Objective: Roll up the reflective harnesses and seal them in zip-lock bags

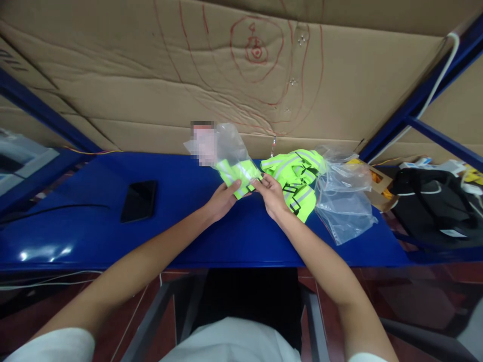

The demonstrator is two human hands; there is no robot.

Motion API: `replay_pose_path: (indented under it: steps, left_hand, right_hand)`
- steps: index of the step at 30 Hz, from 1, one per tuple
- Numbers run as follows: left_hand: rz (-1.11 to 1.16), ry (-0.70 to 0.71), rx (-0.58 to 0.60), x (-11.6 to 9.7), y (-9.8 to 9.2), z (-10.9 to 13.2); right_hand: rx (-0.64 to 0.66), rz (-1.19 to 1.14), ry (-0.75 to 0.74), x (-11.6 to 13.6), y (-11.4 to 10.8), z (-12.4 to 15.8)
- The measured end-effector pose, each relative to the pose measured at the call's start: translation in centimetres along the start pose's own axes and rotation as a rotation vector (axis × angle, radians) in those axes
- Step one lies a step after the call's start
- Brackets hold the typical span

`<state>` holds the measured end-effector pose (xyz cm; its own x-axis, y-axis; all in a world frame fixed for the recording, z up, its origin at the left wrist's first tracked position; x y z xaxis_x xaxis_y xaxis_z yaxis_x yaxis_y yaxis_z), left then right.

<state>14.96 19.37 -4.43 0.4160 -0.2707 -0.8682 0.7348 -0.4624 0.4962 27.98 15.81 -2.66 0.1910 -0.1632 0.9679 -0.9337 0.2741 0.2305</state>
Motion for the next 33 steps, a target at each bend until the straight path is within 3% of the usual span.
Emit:
replay_pose_path:
  steps: [11,21,26,28,33]
  left_hand:
    - [-0.030,-0.030,-0.019,-2.1,-1.3,-0.3]
    - [0.089,-0.111,0.015,2.0,1.7,1.3]
    - [0.125,-0.096,-0.046,0.8,0.1,0.4]
    - [0.132,-0.077,-0.085,0.0,-0.6,0.0]
    - [0.122,-0.167,-0.078,0.3,-0.5,0.5]
  right_hand:
    - [0.121,0.120,-0.001,1.4,0.6,0.6]
    - [-0.001,-0.015,0.078,-0.4,-0.2,0.1]
    - [0.106,0.001,0.071,-0.8,0.6,0.0]
    - [0.163,0.172,-0.006,-0.3,0.8,0.1]
    - [0.099,0.837,-0.469,3.0,0.8,1.4]
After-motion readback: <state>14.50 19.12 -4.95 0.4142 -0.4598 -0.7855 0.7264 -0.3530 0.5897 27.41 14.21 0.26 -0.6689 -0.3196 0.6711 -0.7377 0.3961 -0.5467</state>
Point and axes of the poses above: each hand's wrist, its own z-axis away from the middle knuckle, its own y-axis out of the palm, x = y × z, the point moved 8 cm from there along -z, towards the middle knuckle, and after that the axes turned 2 degrees about -x, right-handed, at the moved point
